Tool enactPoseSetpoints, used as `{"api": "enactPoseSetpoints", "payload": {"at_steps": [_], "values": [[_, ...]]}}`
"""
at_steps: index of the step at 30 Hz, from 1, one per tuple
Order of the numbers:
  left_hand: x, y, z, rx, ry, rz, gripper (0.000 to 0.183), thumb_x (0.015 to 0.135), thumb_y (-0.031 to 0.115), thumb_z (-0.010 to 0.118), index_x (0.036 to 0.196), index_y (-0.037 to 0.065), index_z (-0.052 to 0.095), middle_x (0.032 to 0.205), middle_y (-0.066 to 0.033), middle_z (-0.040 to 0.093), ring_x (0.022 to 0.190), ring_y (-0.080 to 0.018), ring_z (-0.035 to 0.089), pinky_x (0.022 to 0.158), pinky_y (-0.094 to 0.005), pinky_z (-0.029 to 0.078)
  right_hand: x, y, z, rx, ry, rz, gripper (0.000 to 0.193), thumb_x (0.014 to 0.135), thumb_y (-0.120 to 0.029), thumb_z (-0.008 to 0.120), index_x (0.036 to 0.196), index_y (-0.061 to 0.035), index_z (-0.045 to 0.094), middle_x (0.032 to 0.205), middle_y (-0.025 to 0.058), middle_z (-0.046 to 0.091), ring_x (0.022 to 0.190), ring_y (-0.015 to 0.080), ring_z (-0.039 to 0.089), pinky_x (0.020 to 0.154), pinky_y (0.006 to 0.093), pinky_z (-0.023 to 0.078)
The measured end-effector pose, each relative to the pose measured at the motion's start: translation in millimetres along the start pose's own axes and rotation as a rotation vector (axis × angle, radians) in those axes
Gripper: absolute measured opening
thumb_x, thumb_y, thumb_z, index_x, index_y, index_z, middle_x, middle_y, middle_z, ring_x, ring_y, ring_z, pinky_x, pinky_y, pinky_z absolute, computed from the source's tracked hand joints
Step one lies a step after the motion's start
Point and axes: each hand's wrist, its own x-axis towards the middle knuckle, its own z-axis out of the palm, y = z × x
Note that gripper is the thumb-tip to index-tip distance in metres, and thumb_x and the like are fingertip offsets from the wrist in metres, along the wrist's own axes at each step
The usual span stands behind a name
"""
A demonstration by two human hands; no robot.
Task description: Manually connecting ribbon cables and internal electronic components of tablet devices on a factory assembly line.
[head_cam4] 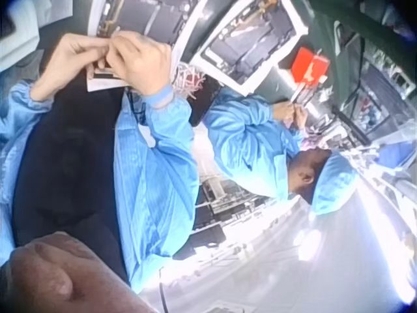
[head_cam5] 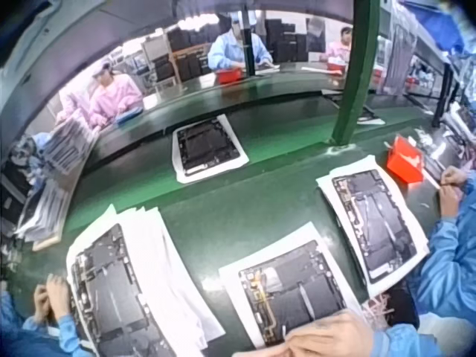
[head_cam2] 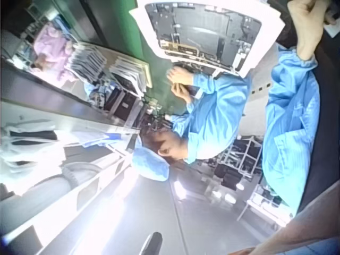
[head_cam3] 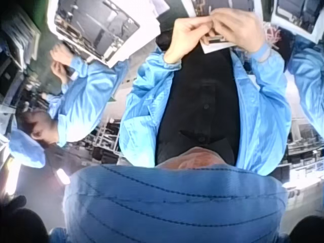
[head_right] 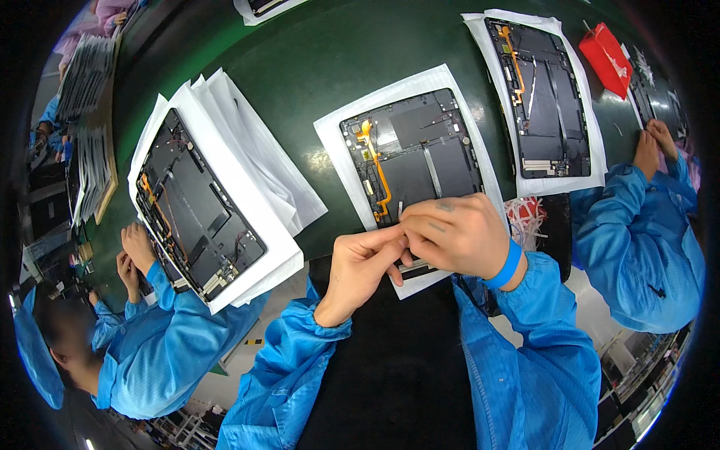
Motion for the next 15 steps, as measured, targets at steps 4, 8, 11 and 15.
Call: {"api": "enactPoseSetpoints", "payload": {"at_steps": [4,8,11,15], "values": [[-2.5,0.9,-1.5,0.006,-0.007,-0.005,0.028,0.107,0.001,0.064,0.133,-0.005,0.075,0.102,-0.0156,0.079,0.082,-0.0159,0.074,0.059,-0.0269,0.064,8.7,0.0,-4.7,0.187,-0.087,0.227,0.006,0.086,0.001,0.073,0.091,-0.0013,0.072,0.099,0.0096,0.077,0.070,0.0238,0.077,0.062,0.0336,0.061],[-3.6,1.6,-4.9,-0.006,-0.022,-0.036,0.030,0.107,0.001,0.064,0.135,-0.006,0.073,0.109,-0.0202,0.080,0.086,-0.0180,0.077,0.061,-0.0287,0.066,15.3,7.6,-9.0,0.148,0.112,0.361,0.008,0.090,0.002,0.071,0.097,0.0007,0.069,0.096,0.0117,0.074,0.066,0.0209,0.073,0.058,0.0312,0.056],[-5.1,0.9,-7.5,-0.018,-0.040,-0.034,0.030,0.107,0.002,0.065,0.135,-0.007,0.072,0.110,-0.0216,0.080,0.089,-0.0194,0.078,0.061,-0.0295,0.066,3.0,2.0,-33.7,0.131,0.295,0.506,0.008,0.094,0.002,0.070,0.101,0.0008,0.068,0.096,0.0098,0.073,0.067,0.0130,0.069,0.055,0.0257,0.046],[-8.1,9.3,-12.9,0.025,-0.041,-0.056,0.026,0.108,0.004,0.066,0.128,-0.010,0.072,0.107,-0.0222,0.079,0.088,-0.0205,0.079,0.060,-0.0295,0.065,-49.5,-11.1,-109.2,-0.132,-0.073,0.919,0.006,0.084,0.000,0.078,0.089,0.0031,0.076,0.077,0.0113,0.071,0.066,0.0163,0.069,0.059,0.0309,0.052]]}}
